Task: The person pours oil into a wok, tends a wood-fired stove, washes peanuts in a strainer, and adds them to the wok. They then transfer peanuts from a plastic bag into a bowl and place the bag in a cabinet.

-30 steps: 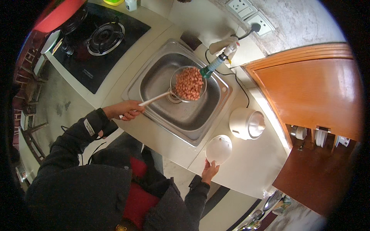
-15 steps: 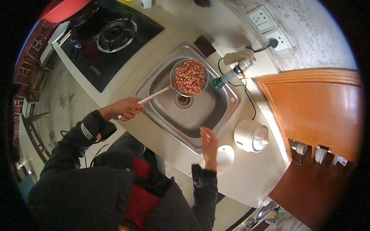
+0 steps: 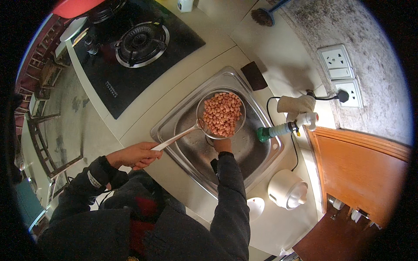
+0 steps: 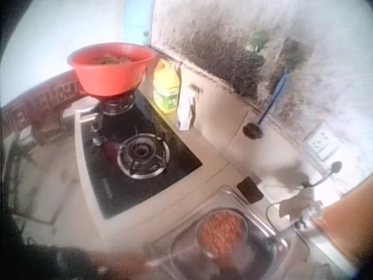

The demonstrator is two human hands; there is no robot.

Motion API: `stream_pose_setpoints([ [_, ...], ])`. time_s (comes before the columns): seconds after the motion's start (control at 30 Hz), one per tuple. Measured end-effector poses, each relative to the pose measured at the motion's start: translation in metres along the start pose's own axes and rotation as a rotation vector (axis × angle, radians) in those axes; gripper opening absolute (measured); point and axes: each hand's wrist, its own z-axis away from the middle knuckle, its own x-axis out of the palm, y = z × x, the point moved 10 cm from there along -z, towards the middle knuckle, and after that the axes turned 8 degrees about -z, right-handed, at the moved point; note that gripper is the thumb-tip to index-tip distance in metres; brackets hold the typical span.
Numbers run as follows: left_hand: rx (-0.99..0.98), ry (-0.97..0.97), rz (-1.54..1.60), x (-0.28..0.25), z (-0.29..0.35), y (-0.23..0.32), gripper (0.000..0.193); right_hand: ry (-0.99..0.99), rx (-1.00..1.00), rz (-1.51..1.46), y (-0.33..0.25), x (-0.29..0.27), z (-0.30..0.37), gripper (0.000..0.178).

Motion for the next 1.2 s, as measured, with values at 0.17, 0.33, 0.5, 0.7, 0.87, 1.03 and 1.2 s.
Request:
stream_pose_setpoints([
  [0.17,-0.035,-0.032,0.025,-0.001,-0.002,-0.004,0.025,0.313,-0.347,0.077,-0.04,-0.031,0.013,0.038],
  [0.33,-0.047,-0.004,0.014,-0.008,-0.003,-0.011,0.024,-0.128,-0.049,-0.009,-0.015,-0.011,-0.006,0.056],
  [0.5,-0.044,-0.035,0.081,-0.009,-0.003,-0.018,0.024,-0.229,0.076,-0.092,0.006,0.005,-0.01,0.059],
  [0.7,-0.035,-0.028,0.092,-0.01,-0.002,-0.024,0.026,-0.261,0.196,-0.151,0.04,0.028,-0.012,0.059],
  [0.87,-0.057,-0.006,0.084,-0.01,-0.003,-0.024,0.024,0.1,-0.332,0.053,-0.007,0.001,-0.021,0.054],
  [1.03,-0.054,0.057,0.037,-0.013,0.001,-0.016,0.026,-0.002,-0.141,-0.114,0.003,0.004,-0.032,0.049],
  [1.2,-0.046,0.068,0.037,-0.012,0.003,-0.012,0.024,-0.007,-0.041,-0.232,0.006,-0.021,-0.008,0.041],
])
